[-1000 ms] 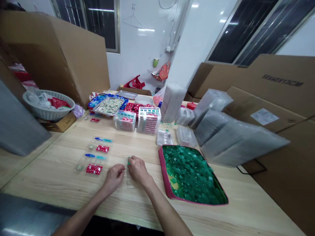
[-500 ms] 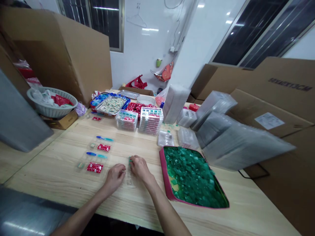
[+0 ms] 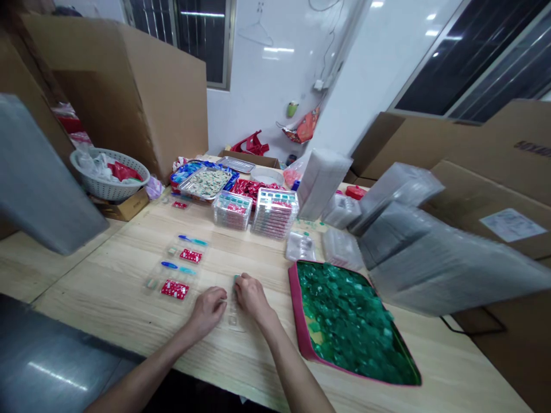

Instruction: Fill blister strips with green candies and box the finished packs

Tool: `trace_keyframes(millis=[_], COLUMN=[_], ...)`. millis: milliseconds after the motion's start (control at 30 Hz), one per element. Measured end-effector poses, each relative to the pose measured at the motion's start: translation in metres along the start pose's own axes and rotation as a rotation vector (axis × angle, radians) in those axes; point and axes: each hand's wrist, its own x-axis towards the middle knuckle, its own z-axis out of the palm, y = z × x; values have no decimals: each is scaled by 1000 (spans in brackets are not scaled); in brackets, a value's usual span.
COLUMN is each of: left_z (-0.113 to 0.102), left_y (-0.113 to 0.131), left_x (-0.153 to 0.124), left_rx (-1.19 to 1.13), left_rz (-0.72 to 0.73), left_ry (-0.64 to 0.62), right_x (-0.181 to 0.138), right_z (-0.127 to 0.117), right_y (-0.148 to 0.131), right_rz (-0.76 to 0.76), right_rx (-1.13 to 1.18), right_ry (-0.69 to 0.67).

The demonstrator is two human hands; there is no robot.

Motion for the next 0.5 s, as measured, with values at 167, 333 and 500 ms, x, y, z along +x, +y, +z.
trace_keyframes(millis=[167,333,500], left_z=[-1,-2,0], left_y=[0,4,7], left_x=[-2,-4,-3], left_rx=[2,24,34], left_rz=[6,9,30], left_ry=[-3,-13,-37], right_x=[4,1,-9], right_z=[0,-1,2], right_y=[-2,-3,-4], right_rz=[16,23,42], right_rx=[18,45,93], right_ry=[-21,-3,37])
